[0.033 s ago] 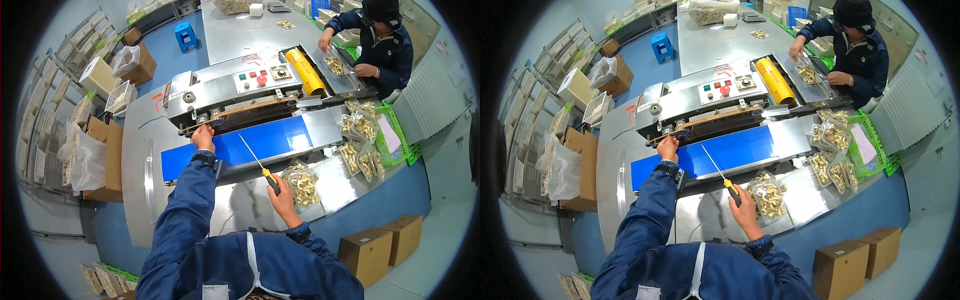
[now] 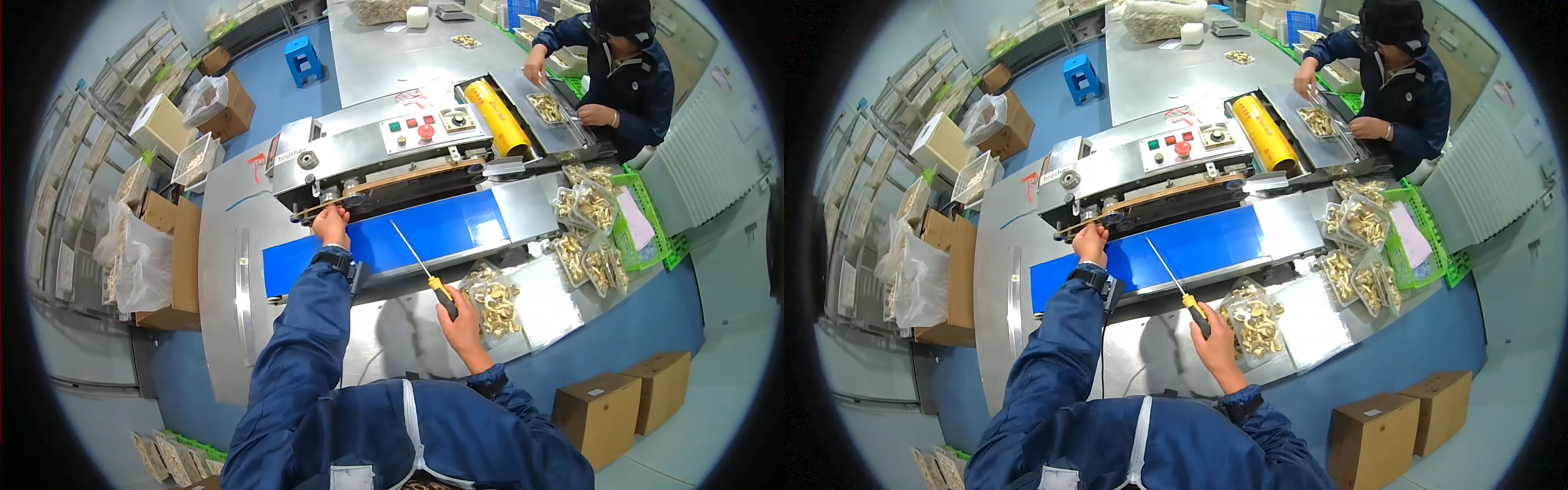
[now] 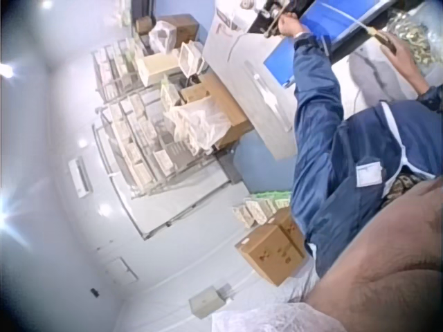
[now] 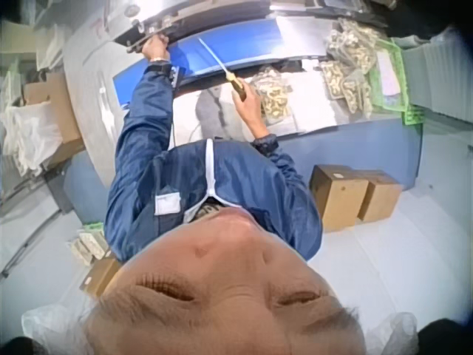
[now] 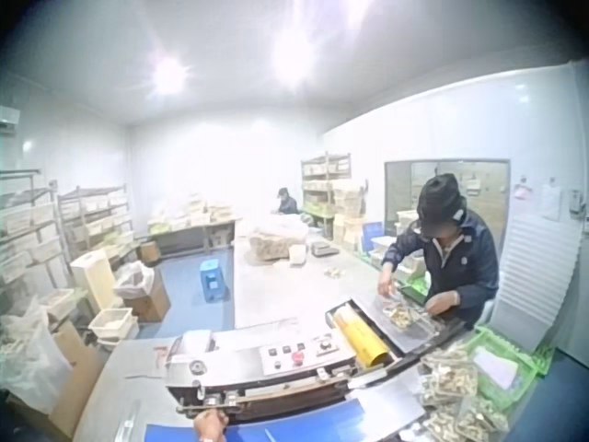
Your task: The person uses a screwdriver to loosen and tighten screws on a packaging machine while handling small plastic trays of food.
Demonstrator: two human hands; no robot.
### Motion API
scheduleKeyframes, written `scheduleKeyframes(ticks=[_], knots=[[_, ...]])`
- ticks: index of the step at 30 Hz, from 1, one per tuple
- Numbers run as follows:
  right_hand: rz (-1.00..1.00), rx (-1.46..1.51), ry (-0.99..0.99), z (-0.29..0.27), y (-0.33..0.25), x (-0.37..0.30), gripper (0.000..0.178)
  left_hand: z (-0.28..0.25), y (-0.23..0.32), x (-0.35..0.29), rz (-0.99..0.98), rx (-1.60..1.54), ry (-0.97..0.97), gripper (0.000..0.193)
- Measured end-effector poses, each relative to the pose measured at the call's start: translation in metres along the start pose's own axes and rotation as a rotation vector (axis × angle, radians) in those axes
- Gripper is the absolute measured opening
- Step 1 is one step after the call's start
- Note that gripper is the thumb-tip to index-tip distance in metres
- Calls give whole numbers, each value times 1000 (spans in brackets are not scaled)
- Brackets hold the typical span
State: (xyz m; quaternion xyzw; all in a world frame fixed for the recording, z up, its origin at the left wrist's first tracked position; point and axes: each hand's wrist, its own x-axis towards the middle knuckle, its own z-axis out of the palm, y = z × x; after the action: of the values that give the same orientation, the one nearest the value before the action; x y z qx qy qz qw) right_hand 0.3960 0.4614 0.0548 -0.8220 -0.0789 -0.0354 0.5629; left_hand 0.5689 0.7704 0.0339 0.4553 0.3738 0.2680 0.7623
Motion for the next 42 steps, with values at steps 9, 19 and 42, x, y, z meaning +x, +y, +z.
scheduleKeyframes(ticks=[9,19,42], knots=[[29,-37,-6,-11,8,-5,40,3,2,-5,-12,132,-15,13],[10,-36,6,-12,22,-7,38,-5,-15,14,442,579,22,24],[41,-85,-48,-14,28,-13,39,-10,-2,-5,-58,28,-237,20]])
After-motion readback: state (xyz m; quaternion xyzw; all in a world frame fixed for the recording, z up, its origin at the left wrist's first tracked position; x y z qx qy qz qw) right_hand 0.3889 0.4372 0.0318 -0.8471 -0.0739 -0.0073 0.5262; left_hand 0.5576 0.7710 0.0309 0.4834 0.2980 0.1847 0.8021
